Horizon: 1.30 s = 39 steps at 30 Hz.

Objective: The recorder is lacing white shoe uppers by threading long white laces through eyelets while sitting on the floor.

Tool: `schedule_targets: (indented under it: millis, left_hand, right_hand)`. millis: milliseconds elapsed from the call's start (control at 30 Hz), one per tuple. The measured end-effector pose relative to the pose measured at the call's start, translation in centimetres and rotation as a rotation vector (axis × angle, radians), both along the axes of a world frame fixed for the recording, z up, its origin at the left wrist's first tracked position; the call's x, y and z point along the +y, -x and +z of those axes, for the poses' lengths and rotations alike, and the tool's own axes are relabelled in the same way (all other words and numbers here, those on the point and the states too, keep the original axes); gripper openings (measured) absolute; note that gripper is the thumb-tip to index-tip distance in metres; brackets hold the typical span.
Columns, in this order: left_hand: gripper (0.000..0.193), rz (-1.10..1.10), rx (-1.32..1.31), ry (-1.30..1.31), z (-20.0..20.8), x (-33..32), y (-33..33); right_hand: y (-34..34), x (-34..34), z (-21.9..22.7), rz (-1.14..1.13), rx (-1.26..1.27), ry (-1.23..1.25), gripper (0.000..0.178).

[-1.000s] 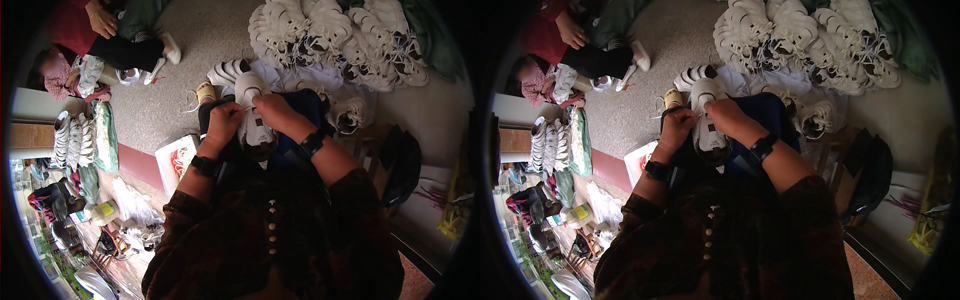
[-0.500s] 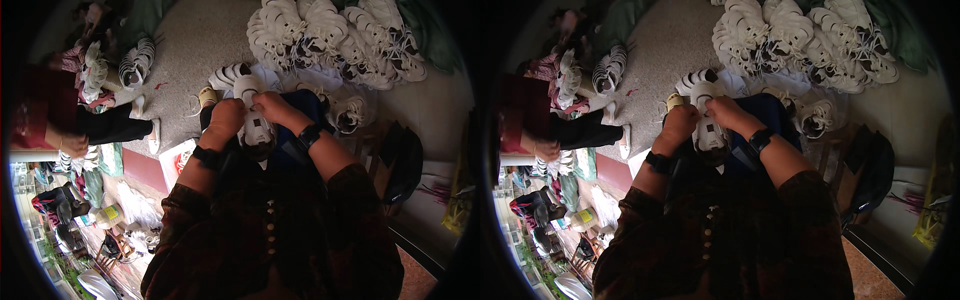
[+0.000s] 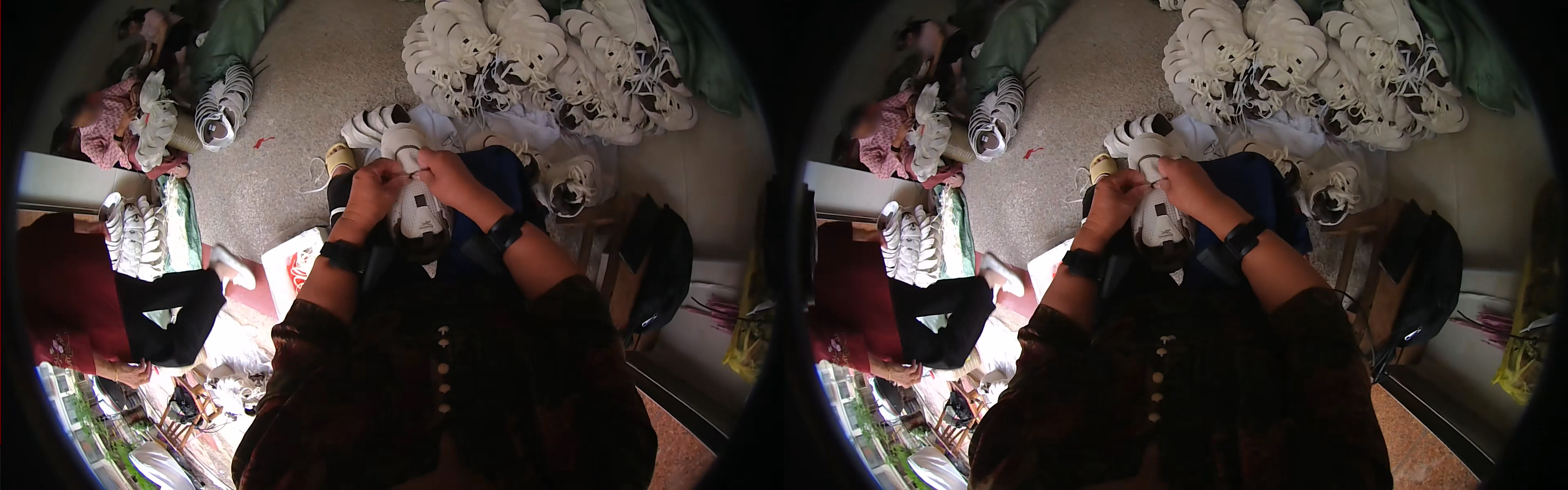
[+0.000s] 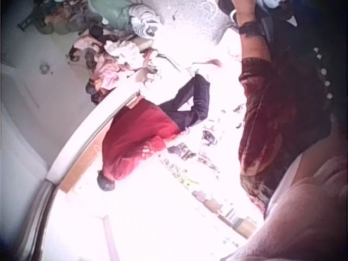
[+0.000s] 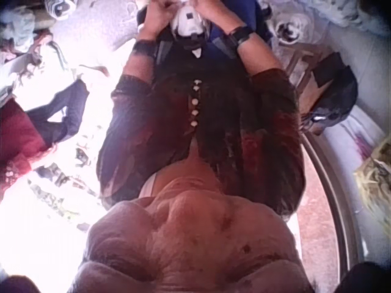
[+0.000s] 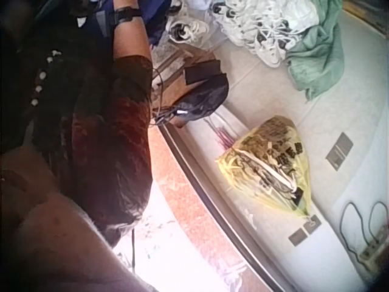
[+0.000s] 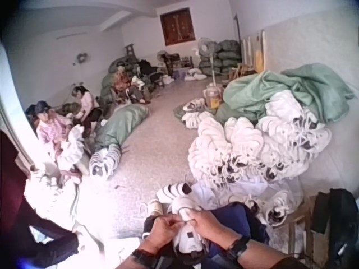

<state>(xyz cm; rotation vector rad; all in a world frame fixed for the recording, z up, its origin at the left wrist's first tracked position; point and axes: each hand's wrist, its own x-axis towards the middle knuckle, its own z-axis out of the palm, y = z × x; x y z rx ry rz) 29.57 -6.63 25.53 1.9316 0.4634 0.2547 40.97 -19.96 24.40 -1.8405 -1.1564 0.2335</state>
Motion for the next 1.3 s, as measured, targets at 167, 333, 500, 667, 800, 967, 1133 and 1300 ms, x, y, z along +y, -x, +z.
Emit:
schedule_targets:
  millis: [167,333,500,667,800,967,1133,1300]
  left_hand:
    - [0.008,-0.092,-0.030,-0.162,0.1,0.2,0.3]
    - [0.005,-0.150,-0.139,-0.578,0.0,-0.5,-0.8]
    - [0.004,-0.030,-0.088,-0.261,0.6,-1.0,0.5]
    - [0.006,-0.008,-0.076,-0.393,-0.3,-1.1,-0.1]
    - [0.011,-0.051,0.020,-0.162,-0.3,-0.2,-0.3]
    - [0.014,-0.075,-0.053,-0.145,0.2,1.1,1.0]
    - [0.009,-0.149,0.106,-0.118,1.1,1.6,2.1]
    - [0.008,-0.142,0.054,-0.135,1.5,1.6,2.5]
  right_hand:
    - [-0.8,-0.6,0.7,0.111,0.113,0.071,0.022]
    - [-0.8,-0.2,0.2,0.043,0.138,0.094,0.020]
    - [-0.6,-1.3,1.4,0.149,0.312,0.145,0.021]
    - [0.5,-0.5,1.1,0.039,-0.130,0.184,0.016]
    - [-0.5,-0.4,0.8,0.152,-0.448,0.230,0.007]
    - [-3.0,-3.4,2.5,0.219,-0.494,0.189,0.005]
    - [-2.2,-4.8,2.3,0.167,0.170,0.102,0.013]
    - [-1.7,-2.7,-0.1,0.162,-0.172,0.125,0.007]
